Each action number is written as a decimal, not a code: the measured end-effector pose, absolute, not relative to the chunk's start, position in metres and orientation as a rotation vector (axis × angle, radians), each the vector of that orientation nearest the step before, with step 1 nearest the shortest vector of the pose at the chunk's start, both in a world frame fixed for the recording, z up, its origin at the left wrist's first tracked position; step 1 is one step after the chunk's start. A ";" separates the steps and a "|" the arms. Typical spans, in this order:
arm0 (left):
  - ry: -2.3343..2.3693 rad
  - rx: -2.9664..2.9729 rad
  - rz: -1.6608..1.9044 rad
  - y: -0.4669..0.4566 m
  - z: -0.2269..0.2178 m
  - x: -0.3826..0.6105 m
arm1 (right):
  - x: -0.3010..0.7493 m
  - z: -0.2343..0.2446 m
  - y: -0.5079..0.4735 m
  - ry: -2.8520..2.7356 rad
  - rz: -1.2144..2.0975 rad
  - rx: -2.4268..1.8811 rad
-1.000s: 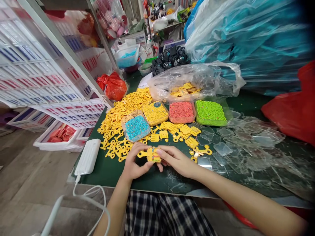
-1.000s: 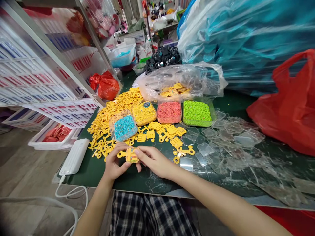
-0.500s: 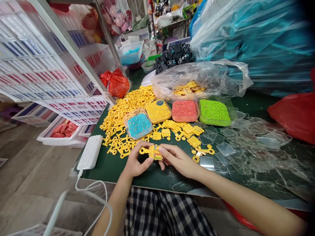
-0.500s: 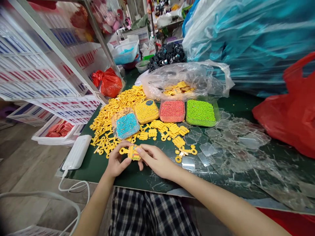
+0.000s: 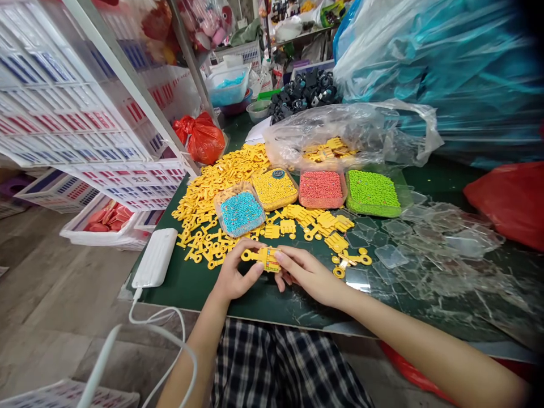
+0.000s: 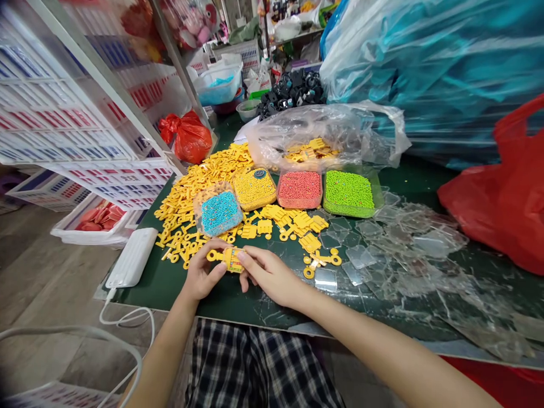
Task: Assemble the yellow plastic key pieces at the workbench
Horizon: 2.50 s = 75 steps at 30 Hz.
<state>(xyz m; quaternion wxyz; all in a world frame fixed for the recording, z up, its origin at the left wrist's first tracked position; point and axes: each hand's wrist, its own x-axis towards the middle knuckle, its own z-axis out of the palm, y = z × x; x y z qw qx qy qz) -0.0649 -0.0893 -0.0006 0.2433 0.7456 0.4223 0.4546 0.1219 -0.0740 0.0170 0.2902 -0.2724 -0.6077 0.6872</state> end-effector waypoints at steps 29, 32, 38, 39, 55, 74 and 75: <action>1.179 1.993 1.167 -0.087 -0.002 -0.068 | 0.120 0.013 -0.071 -1.572 1.892 -0.777; 1.175 2.000 1.160 -0.087 -0.002 -0.067 | 0.119 0.013 -0.071 -1.573 1.895 -0.798; 1.190 2.016 1.138 -0.086 -0.002 -0.068 | 0.119 0.012 -0.072 -1.567 1.900 -0.780; 1.196 2.018 1.131 -0.086 -0.002 -0.068 | 0.119 0.012 -0.072 -1.562 1.902 -0.779; 1.237 1.961 1.293 -0.077 -0.011 -0.074 | 0.153 0.023 -0.018 -1.394 1.587 -1.080; 1.277 2.132 1.470 -0.082 0.011 -0.061 | 0.172 0.048 0.018 -1.876 0.555 -1.274; 1.221 2.183 1.484 -0.087 0.024 -0.055 | 0.170 0.044 0.011 -1.949 0.467 -1.292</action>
